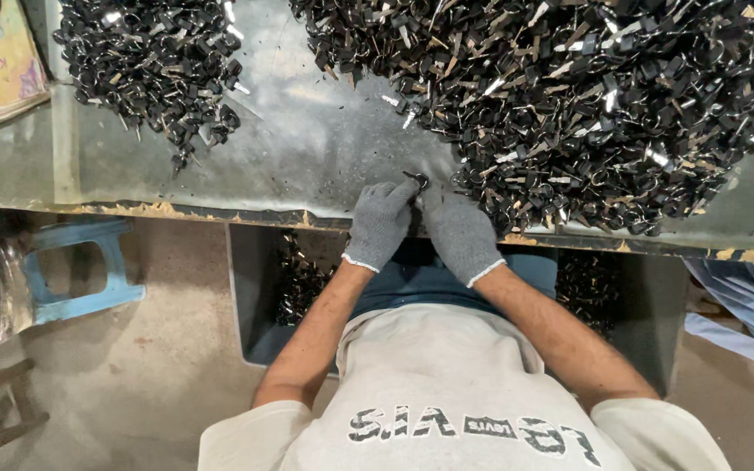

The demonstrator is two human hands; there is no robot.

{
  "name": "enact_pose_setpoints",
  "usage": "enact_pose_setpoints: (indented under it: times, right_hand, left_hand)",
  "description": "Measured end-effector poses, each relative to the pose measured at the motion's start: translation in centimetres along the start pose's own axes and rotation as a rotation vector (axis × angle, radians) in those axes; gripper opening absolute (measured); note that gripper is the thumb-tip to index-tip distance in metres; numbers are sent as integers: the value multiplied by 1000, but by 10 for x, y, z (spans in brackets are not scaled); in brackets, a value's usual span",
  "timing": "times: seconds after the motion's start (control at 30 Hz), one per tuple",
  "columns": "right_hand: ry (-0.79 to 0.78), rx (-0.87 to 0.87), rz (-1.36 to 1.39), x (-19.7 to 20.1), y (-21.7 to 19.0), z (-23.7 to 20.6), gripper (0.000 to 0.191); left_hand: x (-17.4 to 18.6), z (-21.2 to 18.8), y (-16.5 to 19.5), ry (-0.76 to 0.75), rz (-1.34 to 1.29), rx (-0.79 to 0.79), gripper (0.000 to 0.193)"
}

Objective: The person, wearing gray gloves, sits at a workbench covered with a large pile of small black metal components. They repeatedly pick individual pieces from the pile, handle them briefly, and drop them into a bin below the bench, continuing this sorting cycle throughout the clip.

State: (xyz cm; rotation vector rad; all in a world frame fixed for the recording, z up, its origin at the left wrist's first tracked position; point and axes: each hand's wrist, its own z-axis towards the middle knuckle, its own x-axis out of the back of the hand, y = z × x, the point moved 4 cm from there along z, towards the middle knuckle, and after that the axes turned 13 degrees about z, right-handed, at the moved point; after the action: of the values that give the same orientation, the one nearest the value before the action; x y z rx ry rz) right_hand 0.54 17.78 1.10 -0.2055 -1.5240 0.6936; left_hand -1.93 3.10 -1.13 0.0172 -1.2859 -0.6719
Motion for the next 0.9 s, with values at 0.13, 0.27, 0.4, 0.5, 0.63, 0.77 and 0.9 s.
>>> enact_pose_setpoints:
  times: [0.13,0.27,0.4,0.5,0.63,0.77,0.9]
  right_hand:
    - [-165,-187,127,-11,13,17,22]
    - [-287,-153,274,-12,30,23,24]
    - [-106,-22,174,-9,27,2,29]
    - [-150,-83,52,-9,26,-12,25]
    - [-60,16,-6,1,14,-12,36]
    - [-93,-102,-42,0,10,0,36]
    - [-104,-229,244,-1,14,4,30]
  left_hand:
    - [3,1,3,52,34,-14,35]
    - [14,-2,7,86,21,58,33]
    - [14,-1,11,34,192,61,22]
    - [11,0,3,3,98,114,24]
    - [6,0,0,-75,108,126,13]
    - [4,-1,9,-75,89,68,10]
    - [7,0,5,-109,64,163,11]
